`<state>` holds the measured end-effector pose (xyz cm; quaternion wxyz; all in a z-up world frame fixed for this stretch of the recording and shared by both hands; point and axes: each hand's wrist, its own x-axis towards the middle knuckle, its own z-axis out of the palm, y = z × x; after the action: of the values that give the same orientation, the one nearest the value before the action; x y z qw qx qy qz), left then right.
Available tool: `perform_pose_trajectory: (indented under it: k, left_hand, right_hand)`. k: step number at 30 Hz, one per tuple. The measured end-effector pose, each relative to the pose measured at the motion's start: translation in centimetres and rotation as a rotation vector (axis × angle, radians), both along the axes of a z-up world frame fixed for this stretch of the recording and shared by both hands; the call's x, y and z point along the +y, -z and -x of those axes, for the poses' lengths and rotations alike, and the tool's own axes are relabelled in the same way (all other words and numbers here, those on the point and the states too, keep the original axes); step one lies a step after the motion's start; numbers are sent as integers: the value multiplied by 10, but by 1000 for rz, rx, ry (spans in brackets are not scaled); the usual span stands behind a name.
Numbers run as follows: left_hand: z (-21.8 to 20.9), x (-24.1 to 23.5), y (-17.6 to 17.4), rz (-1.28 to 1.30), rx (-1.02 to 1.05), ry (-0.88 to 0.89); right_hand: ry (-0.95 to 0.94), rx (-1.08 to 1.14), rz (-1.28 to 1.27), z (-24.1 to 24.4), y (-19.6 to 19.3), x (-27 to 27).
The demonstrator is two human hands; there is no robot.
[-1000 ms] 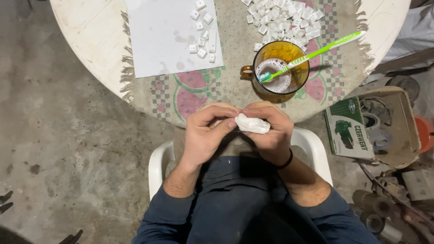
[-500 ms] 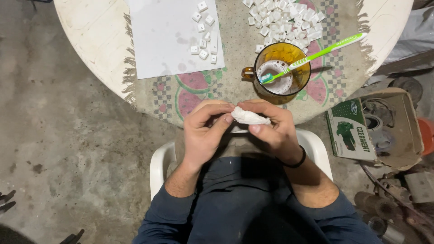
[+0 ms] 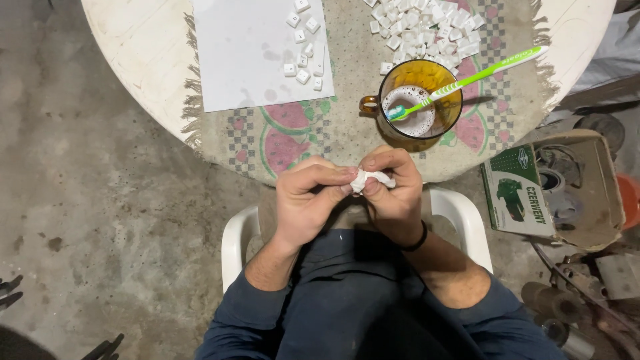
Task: Scrubbing individual keyboard keys with a toothbrush and soapy water to clean them.
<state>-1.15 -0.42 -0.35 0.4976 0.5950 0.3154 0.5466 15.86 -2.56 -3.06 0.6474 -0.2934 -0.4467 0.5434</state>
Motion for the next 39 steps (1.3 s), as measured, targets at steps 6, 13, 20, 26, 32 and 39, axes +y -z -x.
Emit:
perform_pose_trajectory:
  k: [6, 13, 20, 26, 32, 39]
  left_hand:
    - [0, 5, 12, 53, -79, -27]
    - [1, 8, 11, 130, -122, -171]
    - [0, 7, 23, 190, -203, -162]
    - [1, 9, 13, 147, -201, -147]
    - [-4, 11, 7, 297, -352, -118]
    - [-1, 9, 8, 123, -32, -208]
  right_hand:
    - [150, -291, -98, 1, -17, 6]
    - [448, -739, -400, 14, -7, 15]
    - [490, -814, -406, 18, -16, 16]
    - [443, -759, -348, 13, -31, 17]
    - [458, -742, -390, 9, -27, 23]
    - [392, -742, -351, 11, -29, 16]
